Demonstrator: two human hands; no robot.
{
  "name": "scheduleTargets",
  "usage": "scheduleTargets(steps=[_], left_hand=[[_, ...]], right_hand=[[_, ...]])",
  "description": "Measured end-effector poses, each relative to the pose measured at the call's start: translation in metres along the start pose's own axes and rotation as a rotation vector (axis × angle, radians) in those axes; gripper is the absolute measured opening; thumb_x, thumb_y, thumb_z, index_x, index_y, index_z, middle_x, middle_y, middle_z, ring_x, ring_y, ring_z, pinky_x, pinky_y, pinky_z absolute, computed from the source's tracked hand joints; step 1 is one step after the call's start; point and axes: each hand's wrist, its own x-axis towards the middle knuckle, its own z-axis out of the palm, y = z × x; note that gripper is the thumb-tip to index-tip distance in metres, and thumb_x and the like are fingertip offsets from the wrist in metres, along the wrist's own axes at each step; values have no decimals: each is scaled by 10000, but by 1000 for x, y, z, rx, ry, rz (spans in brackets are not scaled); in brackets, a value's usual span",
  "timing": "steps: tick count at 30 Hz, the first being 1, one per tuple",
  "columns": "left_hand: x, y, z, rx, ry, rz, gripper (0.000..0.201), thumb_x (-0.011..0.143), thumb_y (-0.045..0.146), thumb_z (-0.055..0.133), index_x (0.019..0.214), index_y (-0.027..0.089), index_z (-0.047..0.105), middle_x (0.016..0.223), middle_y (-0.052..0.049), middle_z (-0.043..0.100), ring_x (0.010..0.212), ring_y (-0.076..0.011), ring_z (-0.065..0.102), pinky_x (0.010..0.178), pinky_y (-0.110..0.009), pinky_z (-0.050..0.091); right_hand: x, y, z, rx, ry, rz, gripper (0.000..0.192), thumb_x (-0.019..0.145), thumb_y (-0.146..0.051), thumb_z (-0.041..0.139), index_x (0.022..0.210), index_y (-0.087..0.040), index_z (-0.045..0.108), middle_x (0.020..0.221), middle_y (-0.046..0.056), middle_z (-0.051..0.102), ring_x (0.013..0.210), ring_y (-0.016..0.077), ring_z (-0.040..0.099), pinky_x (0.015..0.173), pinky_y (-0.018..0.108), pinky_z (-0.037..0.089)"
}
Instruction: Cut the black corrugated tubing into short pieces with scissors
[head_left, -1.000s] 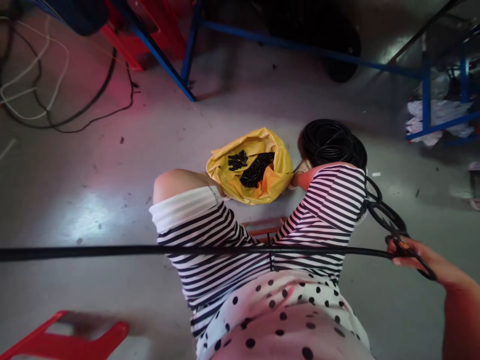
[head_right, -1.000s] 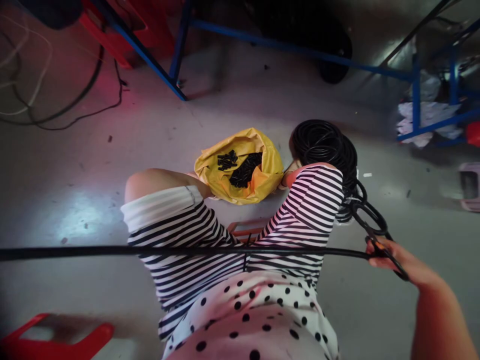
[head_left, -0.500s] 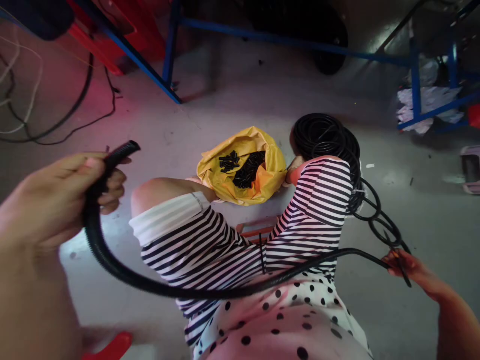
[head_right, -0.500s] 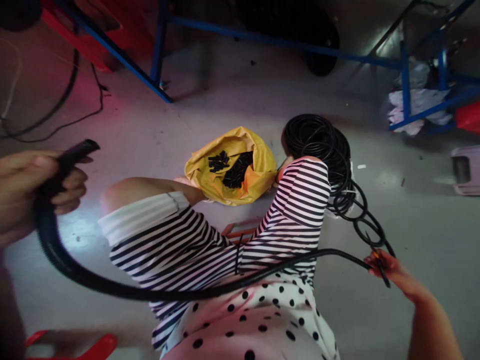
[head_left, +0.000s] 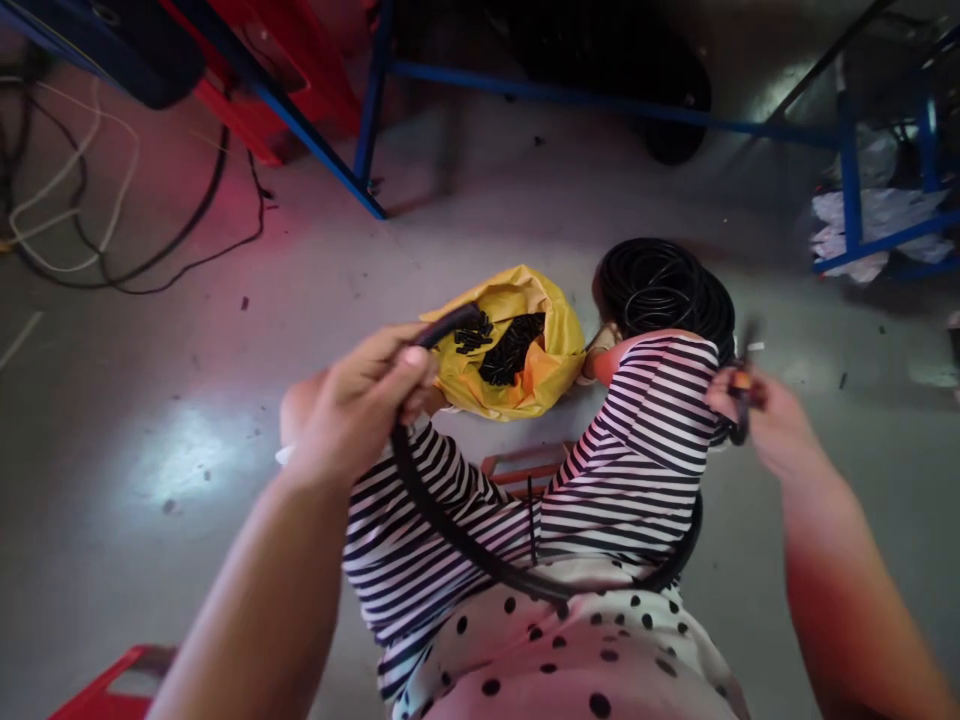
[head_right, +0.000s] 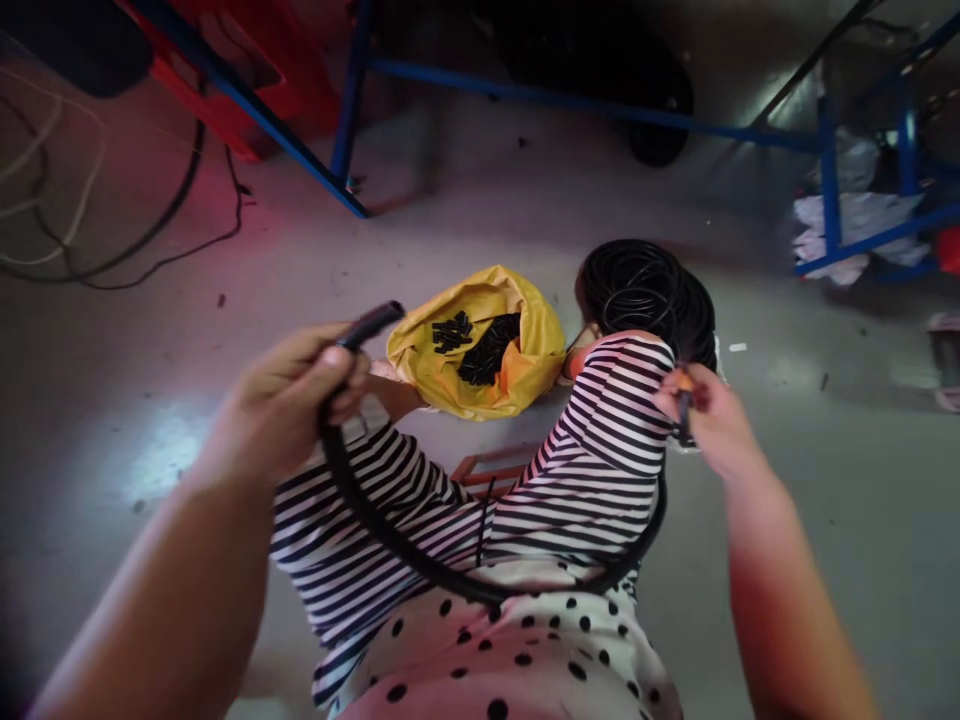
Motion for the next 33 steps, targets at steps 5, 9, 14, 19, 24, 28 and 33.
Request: scheduleTargets(steps=[5,9,14,19,24,28,33], left_hand=[[0,-27,30,103,-157,27,402,949,491,608,1180,167,668,645,35,468,490,-75,374,436,-217,306],[2,-38,30,265,-159,62,371,981,485,537,1140,171,657,676,17,527,559,-101,458,499,-218,385],[23,-69,26,469,-58,77,299,961,417,510,1088,182,644,944,-69,712,881,-195,653,762,-299,527],[47,-92,31,629,-88,104,234,916,356,541,1040,196,658,966,-72,737,885,-231,678,826,-356,526],[59,-103,25,506,80,85,277,915,415,537,1003,175,643,916,-59,716,847,-197,662,782,-308,520],[58,-105,20,448,168,49,306,938,449,507,1025,183,629,910,-46,709,866,-183,659,795,-295,515],[54,-100,23,458,195,151,242,940,404,511,997,199,628,896,-29,700,840,-168,647,805,-286,511]], right_hand=[[13,-78,88,280,-140,-166,442,675,-554,837,872,-229,612,945,57,704,872,218,664,820,384,550],[8,-117,161,619,-493,-206,479,650,-500,878,876,-238,548,1060,65,727,905,208,686,861,388,558],[17,-110,219,614,-479,-140,531,639,-585,847,844,-250,490,842,29,711,826,211,672,793,373,556],[31,-91,227,549,-395,-119,503,655,-591,829,846,-247,517,782,4,646,804,203,635,760,353,531],[45,-78,221,509,-322,-147,478,702,-577,820,816,-240,500,754,-22,569,747,175,587,742,324,489],[37,-74,212,390,-551,-86,533,723,-684,765,769,-232,485,714,-21,550,728,187,581,704,324,476],[10,-79,192,437,-661,-43,556,788,-760,658,830,-216,553,757,-1,578,744,188,580,734,334,476]])
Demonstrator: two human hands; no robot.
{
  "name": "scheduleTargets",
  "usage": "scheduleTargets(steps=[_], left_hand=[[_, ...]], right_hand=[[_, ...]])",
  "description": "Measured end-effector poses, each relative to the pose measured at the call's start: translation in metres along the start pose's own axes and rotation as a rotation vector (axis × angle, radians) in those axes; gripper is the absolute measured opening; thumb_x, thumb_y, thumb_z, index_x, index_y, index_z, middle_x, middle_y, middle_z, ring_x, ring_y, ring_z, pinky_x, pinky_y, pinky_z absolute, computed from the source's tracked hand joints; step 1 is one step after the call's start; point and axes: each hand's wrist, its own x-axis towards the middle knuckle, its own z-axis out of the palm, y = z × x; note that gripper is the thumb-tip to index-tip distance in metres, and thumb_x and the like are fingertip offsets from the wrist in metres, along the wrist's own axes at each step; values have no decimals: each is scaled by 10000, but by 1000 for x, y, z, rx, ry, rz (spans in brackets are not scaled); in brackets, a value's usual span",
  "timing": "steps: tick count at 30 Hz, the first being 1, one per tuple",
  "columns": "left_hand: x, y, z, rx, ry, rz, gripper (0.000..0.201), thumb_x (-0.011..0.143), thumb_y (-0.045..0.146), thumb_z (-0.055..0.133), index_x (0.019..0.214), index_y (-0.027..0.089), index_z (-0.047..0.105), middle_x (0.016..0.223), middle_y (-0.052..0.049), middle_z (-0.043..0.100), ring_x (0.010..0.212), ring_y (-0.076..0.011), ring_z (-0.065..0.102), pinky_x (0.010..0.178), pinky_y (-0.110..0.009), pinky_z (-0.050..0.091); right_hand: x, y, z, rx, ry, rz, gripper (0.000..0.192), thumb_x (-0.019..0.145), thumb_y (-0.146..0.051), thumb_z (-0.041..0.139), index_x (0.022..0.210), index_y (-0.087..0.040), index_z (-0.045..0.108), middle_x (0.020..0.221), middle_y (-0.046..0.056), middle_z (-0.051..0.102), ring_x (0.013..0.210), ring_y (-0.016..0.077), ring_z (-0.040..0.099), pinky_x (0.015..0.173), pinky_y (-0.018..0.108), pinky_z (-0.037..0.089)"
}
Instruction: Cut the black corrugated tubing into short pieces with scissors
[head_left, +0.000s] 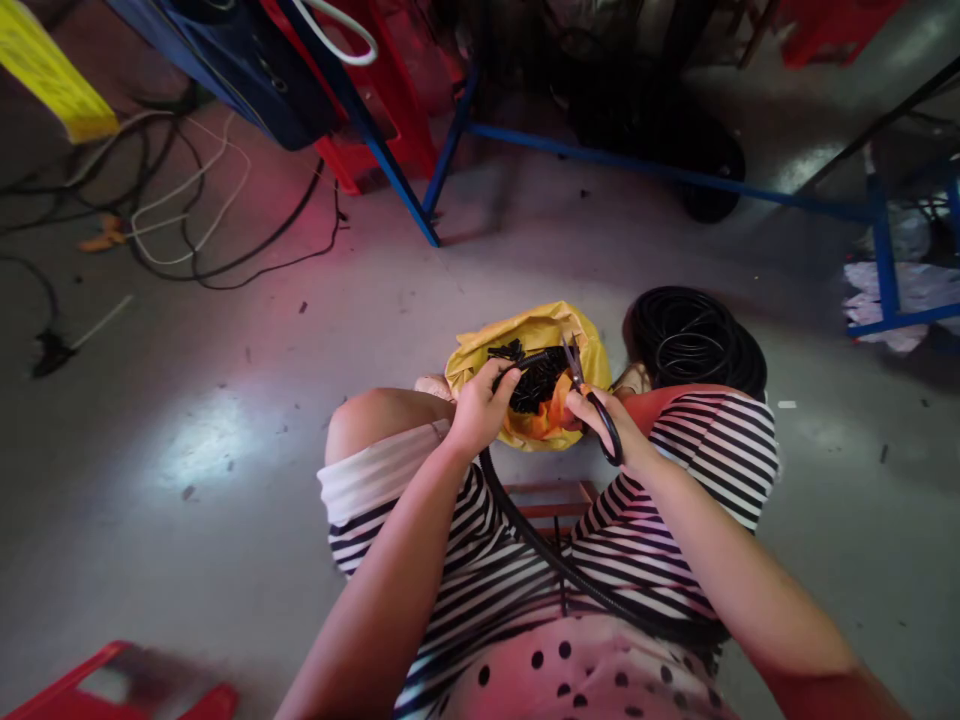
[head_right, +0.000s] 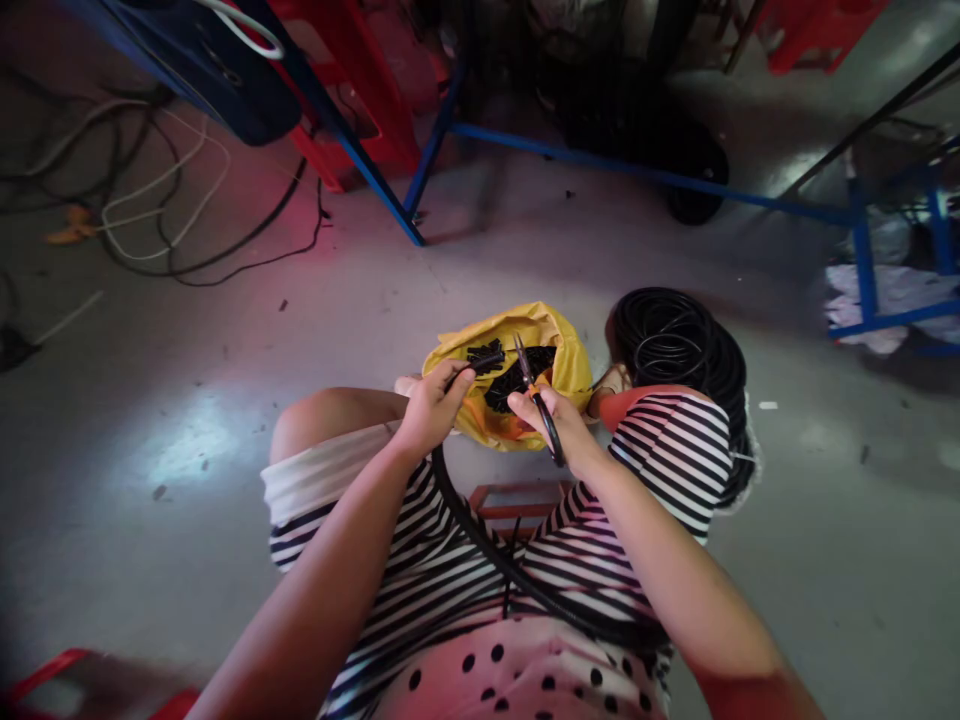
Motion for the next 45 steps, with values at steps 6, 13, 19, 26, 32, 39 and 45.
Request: scheduleTargets(steps=[6,13,19,26,32,39,45], left_hand=[[-2,6,6,-129,12,17,242,952,377,515,1089,199,605,867,-21,689,711,-154,634,726,-294,530],[-12,19,11,-44,-10,67,203,959,341,530,1043,201,650,1022,-55,746,959,-207,686,881,-320,531],[-15,20,16,-17,-35,80,223,964,337,534,1068,190,667,1043,-67,756,965,-216,700,882,-325,526],[-17,17,21,57,-19,84,194,960,328,545,1034,202,672,989,-53,761,934,-214,714,839,-311,531],[-18,16,22,71,4,98,221,962,337,540,1062,190,671,996,-58,763,928,-216,719,824,-308,534],[-22,19,19,36,-4,115,270,980,372,548,1150,214,687,1148,-50,765,1039,-205,723,893,-290,548],[-22,18,17,42,5,116,244,979,370,556,1101,211,696,1095,-45,775,995,-202,727,898,-298,548]], right_hand=[[-5,33,2,-180,43,51,512,830,-734,619,790,-230,541,710,-1,566,701,189,528,680,338,454],[0,42,14,-254,-16,2,423,815,-599,699,831,-220,512,758,-38,514,710,152,481,673,290,392],[-2,43,16,-241,-18,9,419,812,-586,698,841,-217,502,753,-33,490,696,148,449,641,283,354],[-1,50,15,-219,-10,-24,415,833,-597,681,889,-213,534,775,-16,532,730,162,490,678,284,393],[-3,45,17,-224,-4,-11,430,832,-624,672,873,-221,526,760,-19,511,708,162,465,677,288,407],[-2,44,16,-212,15,-16,431,825,-614,694,889,-215,546,782,-10,544,731,166,498,666,283,398],[-1,45,15,-246,20,-14,454,821,-647,681,883,-220,538,776,-14,537,723,163,489,667,281,397]])
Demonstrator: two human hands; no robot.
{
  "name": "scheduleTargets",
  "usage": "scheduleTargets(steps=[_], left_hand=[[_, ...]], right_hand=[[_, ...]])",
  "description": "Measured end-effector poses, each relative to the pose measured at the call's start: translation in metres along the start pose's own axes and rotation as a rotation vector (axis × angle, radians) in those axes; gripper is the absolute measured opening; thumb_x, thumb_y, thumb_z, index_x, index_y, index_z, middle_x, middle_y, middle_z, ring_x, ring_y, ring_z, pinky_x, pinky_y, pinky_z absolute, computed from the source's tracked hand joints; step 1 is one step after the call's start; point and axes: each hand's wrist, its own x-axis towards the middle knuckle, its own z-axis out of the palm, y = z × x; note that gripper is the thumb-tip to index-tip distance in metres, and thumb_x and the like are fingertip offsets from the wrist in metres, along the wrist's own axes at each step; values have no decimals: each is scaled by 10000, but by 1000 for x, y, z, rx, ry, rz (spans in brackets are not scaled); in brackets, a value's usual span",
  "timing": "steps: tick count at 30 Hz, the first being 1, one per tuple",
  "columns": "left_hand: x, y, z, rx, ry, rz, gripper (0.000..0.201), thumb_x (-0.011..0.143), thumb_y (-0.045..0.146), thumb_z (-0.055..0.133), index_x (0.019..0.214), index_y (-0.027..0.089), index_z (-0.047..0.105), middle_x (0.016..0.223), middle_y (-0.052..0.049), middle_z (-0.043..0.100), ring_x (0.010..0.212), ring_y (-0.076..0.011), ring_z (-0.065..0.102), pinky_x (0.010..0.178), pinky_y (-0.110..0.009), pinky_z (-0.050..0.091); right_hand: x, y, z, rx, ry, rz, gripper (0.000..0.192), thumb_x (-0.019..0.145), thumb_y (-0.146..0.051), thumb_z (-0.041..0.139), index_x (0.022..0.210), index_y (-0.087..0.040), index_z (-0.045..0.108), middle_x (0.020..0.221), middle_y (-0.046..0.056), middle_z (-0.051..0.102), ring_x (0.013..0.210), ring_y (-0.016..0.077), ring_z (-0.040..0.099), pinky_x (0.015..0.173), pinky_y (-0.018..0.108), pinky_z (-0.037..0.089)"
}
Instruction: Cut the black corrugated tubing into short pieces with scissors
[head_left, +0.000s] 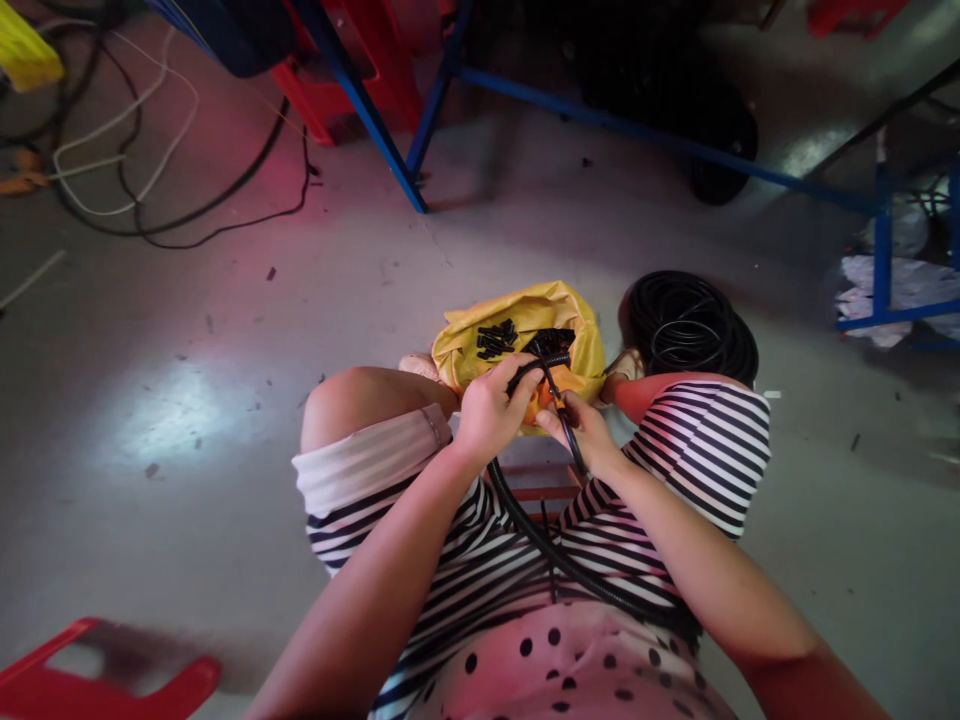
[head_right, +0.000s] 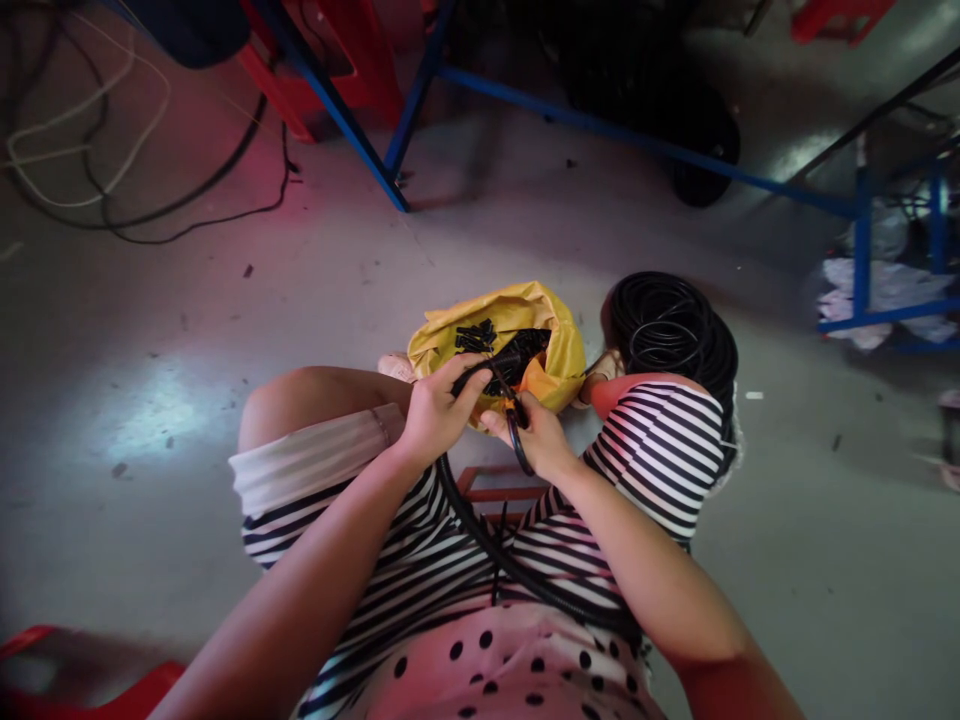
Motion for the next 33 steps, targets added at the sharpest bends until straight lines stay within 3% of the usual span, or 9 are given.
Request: scheduleTargets(steps=[16,22,29,33], left_hand=[[0,0,0,65,-43,12,234,978,348,523,1092,206,671,1086,-64,767,991,-220,723,865,-314,544],[1,-2,-3,81,-126,42,247,992,341,501,1124,217,669,1054,-47,765,947,-201,720,833,-292,533],[-1,-5,-3,116,-245,69,247,1001,334,474,1130,222,653,1028,-64,758,935,-218,720,840,-312,531],[-3,-7,-3,164,-275,68,249,998,336,473,1134,235,656,1019,-70,758,924,-227,722,812,-313,534]], right_hand=[[2,0,-2,-15,-12,-7,462,825,-653,668,899,-219,531,788,-17,519,726,161,474,702,294,409],[3,1,-4,-11,-27,18,458,834,-650,655,922,-213,551,811,-7,562,757,173,520,729,306,414],[5,-15,-12,-22,-85,43,496,791,-646,715,977,-204,588,849,20,608,849,216,587,757,318,467],[8,-23,-14,2,-134,45,547,786,-646,727,1058,-191,590,978,50,646,945,230,607,833,331,486]])
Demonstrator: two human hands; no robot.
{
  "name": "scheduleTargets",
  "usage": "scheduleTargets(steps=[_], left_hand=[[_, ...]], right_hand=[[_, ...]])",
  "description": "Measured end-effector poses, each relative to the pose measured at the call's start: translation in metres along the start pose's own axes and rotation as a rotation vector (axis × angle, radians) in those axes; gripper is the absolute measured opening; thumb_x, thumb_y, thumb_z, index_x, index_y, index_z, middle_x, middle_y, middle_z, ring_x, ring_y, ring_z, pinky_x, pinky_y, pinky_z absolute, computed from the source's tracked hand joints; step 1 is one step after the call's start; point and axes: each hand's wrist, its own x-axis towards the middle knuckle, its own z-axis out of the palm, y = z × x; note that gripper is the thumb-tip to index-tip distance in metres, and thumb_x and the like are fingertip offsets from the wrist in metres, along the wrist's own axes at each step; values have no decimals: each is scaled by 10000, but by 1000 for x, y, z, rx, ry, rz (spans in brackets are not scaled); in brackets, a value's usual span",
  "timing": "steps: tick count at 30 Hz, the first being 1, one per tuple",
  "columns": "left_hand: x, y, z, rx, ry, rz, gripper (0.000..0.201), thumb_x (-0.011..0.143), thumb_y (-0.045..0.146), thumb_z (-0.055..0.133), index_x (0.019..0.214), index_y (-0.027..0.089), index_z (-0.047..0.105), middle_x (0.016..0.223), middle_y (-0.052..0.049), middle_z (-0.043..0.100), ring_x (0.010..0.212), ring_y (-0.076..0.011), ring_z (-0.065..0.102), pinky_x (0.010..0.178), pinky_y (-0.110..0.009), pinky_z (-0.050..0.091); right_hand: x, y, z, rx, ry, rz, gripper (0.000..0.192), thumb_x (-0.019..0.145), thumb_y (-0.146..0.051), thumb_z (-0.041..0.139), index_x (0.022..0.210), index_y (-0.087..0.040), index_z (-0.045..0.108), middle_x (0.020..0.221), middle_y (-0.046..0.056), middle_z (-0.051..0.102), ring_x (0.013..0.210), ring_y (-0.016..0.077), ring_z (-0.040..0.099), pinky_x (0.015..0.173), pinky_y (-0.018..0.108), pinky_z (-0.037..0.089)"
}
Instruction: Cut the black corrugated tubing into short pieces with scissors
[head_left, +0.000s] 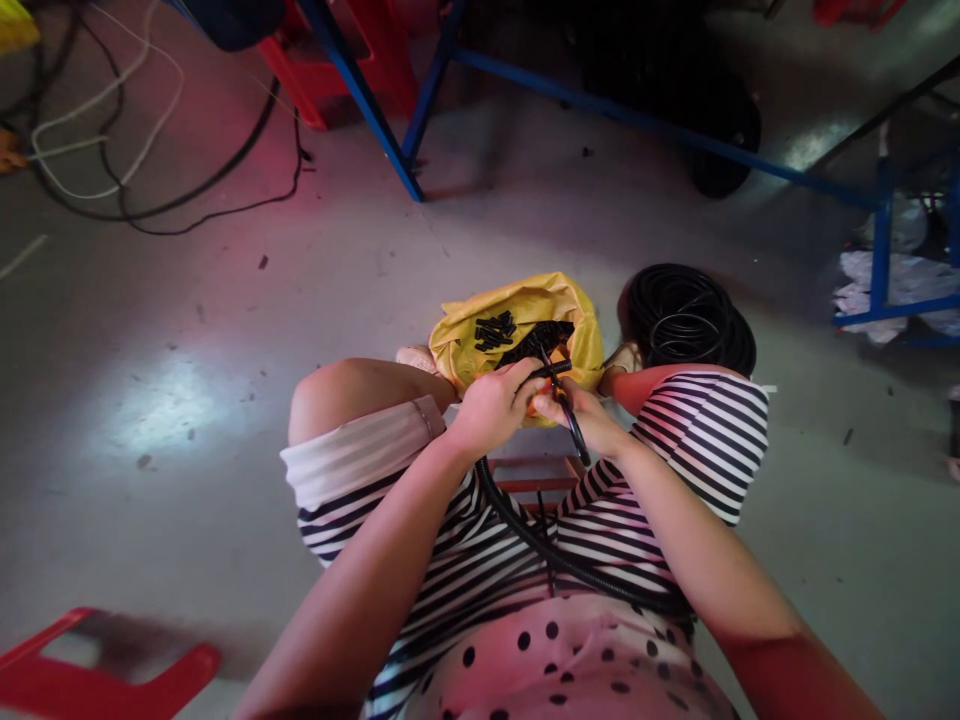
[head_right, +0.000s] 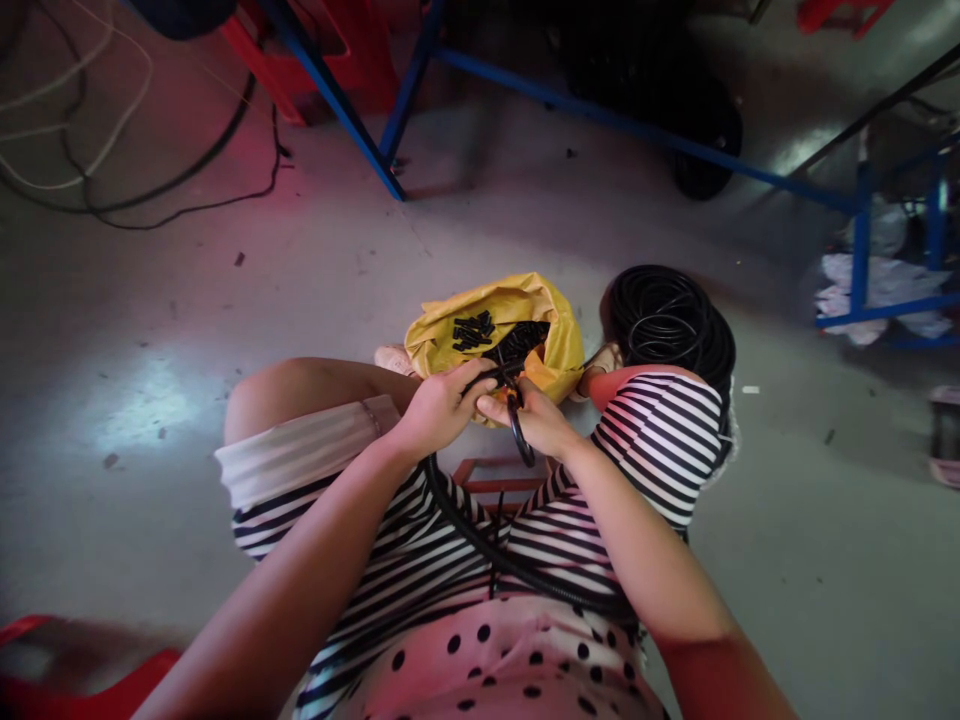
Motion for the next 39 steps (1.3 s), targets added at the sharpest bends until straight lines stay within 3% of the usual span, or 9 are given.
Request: scheduleTargets(steps=[6,11,16,27,33,39], left_hand=[[-2,-7,-3,15,-20,13,274,1002,331,449,1155,220,646,1031,-79,751,934,-231,716,828,-323,534],[-2,-13,-5,9,-16,-16,286,986,315,456,1176,205,640,1066,-89,748,968,-240,711,851,-339,532],[0,-16,-3,-72,40,-60,259,971,316,474,1130,205,645,1047,-73,750,956,-224,707,860,-334,534],[-3,-20,4,-149,11,-67,215,950,310,499,1050,219,666,975,-48,756,905,-207,715,845,-323,555],[-5,-23,5,-220,68,-88,250,957,359,515,1082,207,669,1069,-64,756,995,-206,717,926,-335,551],[-6,-20,5,-228,68,-119,234,955,363,517,1060,220,669,1026,-45,756,965,-197,714,889,-320,552]], right_hand=[[5,2,3,-15,-20,-1,561,786,-673,707,1018,-169,622,955,46,657,883,204,606,791,307,466],[4,8,11,-146,64,41,547,746,-707,705,861,-177,635,722,2,599,676,161,523,609,270,370],[2,14,17,-246,165,85,515,767,-690,684,651,-210,540,551,-13,486,577,157,457,558,288,318],[10,26,15,-68,32,26,479,813,-677,652,781,-210,551,656,-17,520,628,153,476,575,284,355],[13,17,14,-178,105,55,524,775,-710,662,687,-212,524,607,-21,494,610,149,467,575,285,342],[17,16,11,-228,153,56,578,726,-760,679,608,-222,504,531,3,507,537,160,464,504,289,308]])
